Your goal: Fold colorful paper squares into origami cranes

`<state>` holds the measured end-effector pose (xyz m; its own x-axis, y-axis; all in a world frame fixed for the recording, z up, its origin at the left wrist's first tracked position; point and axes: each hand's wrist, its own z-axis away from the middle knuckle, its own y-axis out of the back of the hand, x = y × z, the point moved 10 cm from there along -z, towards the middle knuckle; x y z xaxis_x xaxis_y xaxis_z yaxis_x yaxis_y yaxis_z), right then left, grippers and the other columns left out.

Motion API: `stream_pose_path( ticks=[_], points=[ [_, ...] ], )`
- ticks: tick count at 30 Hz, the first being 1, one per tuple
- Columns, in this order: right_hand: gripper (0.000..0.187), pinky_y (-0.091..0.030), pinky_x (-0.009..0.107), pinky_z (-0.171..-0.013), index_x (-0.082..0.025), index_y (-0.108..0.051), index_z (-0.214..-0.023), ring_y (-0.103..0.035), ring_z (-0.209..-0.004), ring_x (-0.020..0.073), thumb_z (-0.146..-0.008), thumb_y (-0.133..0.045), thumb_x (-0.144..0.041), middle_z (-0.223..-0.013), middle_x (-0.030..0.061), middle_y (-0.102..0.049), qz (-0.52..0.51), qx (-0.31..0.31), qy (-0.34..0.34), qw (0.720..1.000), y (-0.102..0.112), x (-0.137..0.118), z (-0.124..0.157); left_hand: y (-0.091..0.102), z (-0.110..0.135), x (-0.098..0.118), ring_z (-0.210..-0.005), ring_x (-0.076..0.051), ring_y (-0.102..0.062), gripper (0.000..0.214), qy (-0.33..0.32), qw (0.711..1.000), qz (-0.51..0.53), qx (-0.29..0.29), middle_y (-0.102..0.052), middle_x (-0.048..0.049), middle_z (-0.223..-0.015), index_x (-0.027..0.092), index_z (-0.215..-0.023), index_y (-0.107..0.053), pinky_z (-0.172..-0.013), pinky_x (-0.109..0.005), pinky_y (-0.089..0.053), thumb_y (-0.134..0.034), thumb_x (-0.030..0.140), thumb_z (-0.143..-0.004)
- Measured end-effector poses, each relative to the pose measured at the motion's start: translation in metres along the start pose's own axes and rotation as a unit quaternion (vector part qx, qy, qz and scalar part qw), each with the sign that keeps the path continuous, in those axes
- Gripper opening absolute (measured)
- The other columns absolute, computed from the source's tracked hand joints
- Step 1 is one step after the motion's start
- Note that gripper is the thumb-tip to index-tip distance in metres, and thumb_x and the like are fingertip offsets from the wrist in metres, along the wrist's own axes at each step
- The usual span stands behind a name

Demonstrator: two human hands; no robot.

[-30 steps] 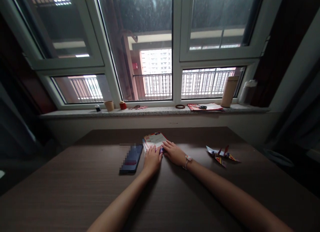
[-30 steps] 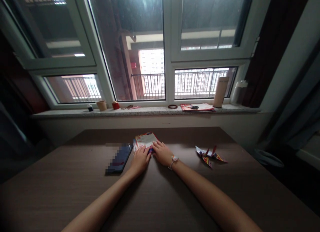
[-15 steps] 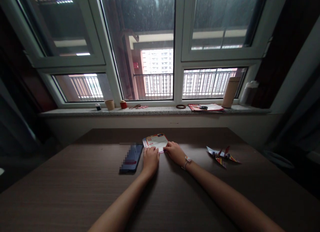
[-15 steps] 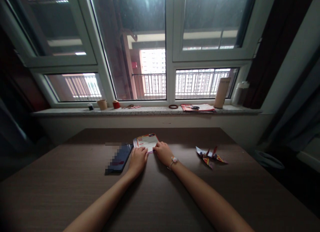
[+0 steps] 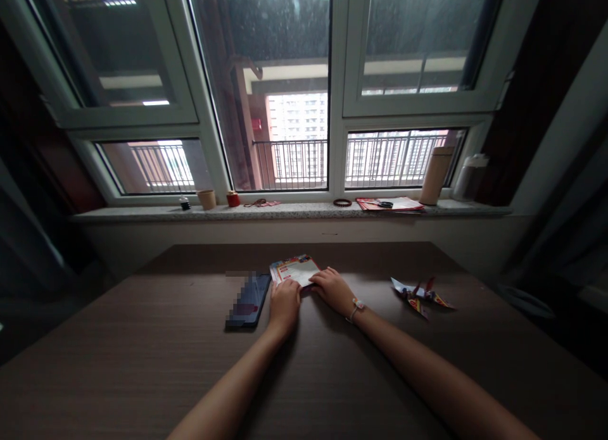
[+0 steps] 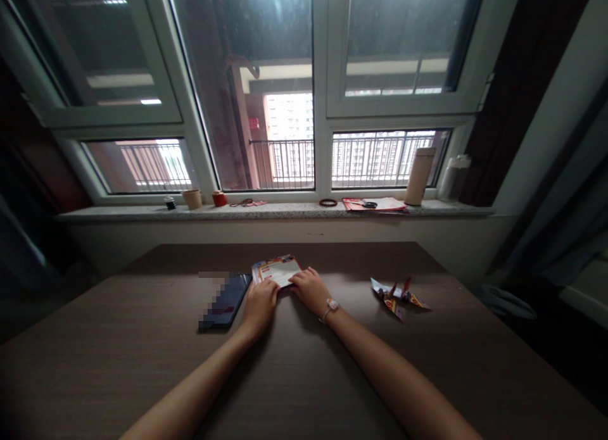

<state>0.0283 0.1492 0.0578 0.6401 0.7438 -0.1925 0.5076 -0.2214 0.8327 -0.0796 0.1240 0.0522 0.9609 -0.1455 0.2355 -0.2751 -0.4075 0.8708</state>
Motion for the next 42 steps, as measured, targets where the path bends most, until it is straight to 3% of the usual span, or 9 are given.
stream_pose_path(
  ticks=[7,13,18,21,26,30,38,42],
  points=[
    [0.018,-0.036,0.041,-0.106,-0.024,-0.071,-0.098,-0.061,-0.097,0.0181,-0.093,-0.054,-0.021,-0.101,0.0036,-0.072,-0.006,0.016,0.013,1.000,0.013,0.005,0.005,0.009,-0.002,0.009,-0.096,-0.023,-0.060,0.021,-0.020,0.998,0.066,0.009,-0.068,-0.0085,-0.100,0.016,-0.089,-0.064,-0.095,-0.038,-0.040,-0.044,0.018,-0.094],
    [0.019,-0.037,0.041,-0.106,-0.023,-0.071,-0.098,-0.063,-0.096,0.0172,-0.094,-0.052,-0.022,-0.099,0.0041,-0.073,-0.023,0.030,0.019,0.999,0.040,0.008,0.028,0.011,0.004,0.030,-0.097,-0.022,-0.061,0.017,-0.075,0.988,0.132,-0.008,-0.069,-0.0078,-0.099,0.018,-0.090,-0.065,-0.092,-0.035,-0.043,-0.049,0.024,-0.093],
    [0.018,-0.047,0.033,-0.087,-0.021,-0.072,-0.097,-0.063,-0.093,0.0194,-0.093,-0.054,-0.024,-0.096,0.0056,-0.073,-0.028,-0.001,0.012,1.000,0.056,0.013,0.061,0.000,0.013,0.051,-0.095,-0.020,-0.063,0.014,-0.117,0.978,0.167,-0.048,-0.071,-0.0055,-0.098,0.020,-0.083,-0.067,-0.092,-0.034,-0.045,-0.056,0.027,-0.089],
    [0.018,-0.047,0.031,-0.085,-0.021,-0.071,-0.098,-0.063,-0.092,0.0189,-0.094,-0.054,-0.025,-0.097,0.0048,-0.073,-0.036,-0.022,-0.006,0.999,0.063,0.018,0.079,-0.007,0.020,0.063,-0.099,-0.021,-0.063,0.016,-0.128,0.970,0.186,-0.085,-0.071,-0.0063,-0.104,0.021,-0.085,-0.068,-0.099,-0.040,-0.040,-0.056,0.029,-0.089],
    [0.021,-0.045,0.032,-0.086,-0.023,-0.071,-0.098,-0.062,-0.094,0.0186,-0.095,-0.051,-0.029,-0.098,0.0044,-0.072,-0.042,-0.046,-0.019,0.998,0.075,0.016,0.102,-0.011,0.032,0.077,-0.108,-0.021,-0.059,0.026,-0.122,0.961,0.209,-0.132,-0.069,-0.0045,-0.112,0.024,-0.088,-0.070,-0.115,-0.053,-0.015,-0.049,0.037,-0.093],
    [0.025,-0.045,0.032,-0.087,-0.025,-0.071,-0.099,-0.061,-0.095,0.0188,-0.097,-0.047,-0.033,-0.098,0.0048,-0.070,-0.053,-0.076,-0.018,0.996,0.079,0.008,0.115,-0.017,0.039,0.081,-0.110,-0.021,-0.058,0.039,-0.102,0.954,0.226,-0.170,-0.069,-0.0034,-0.112,0.025,-0.086,-0.071,-0.115,-0.051,-0.017,-0.036,0.038,-0.097],
    [0.021,-0.045,0.029,-0.083,-0.023,-0.070,-0.085,-0.059,-0.092,0.0174,-0.093,-0.053,-0.033,-0.094,0.0038,-0.068,-0.081,-0.090,-0.029,0.992,0.080,0.007,0.121,-0.015,0.045,0.089,-0.109,-0.022,-0.057,0.020,-0.121,0.959,0.206,-0.153,-0.069,-0.0026,-0.111,0.027,-0.092,-0.071,-0.111,-0.052,-0.024,-0.052,0.030,-0.092],
    [0.016,-0.045,0.027,-0.080,-0.021,-0.065,-0.080,-0.059,-0.089,0.0175,-0.091,-0.056,-0.029,-0.090,0.0036,-0.065,-0.069,-0.088,-0.029,0.993,0.077,0.007,0.122,-0.014,0.047,0.088,-0.121,-0.025,-0.050,0.024,-0.113,0.971,0.149,-0.147,-0.062,-0.0044,-0.127,0.028,-0.110,-0.066,-0.111,-0.057,-0.021,-0.058,0.029,-0.088]
  ],
)
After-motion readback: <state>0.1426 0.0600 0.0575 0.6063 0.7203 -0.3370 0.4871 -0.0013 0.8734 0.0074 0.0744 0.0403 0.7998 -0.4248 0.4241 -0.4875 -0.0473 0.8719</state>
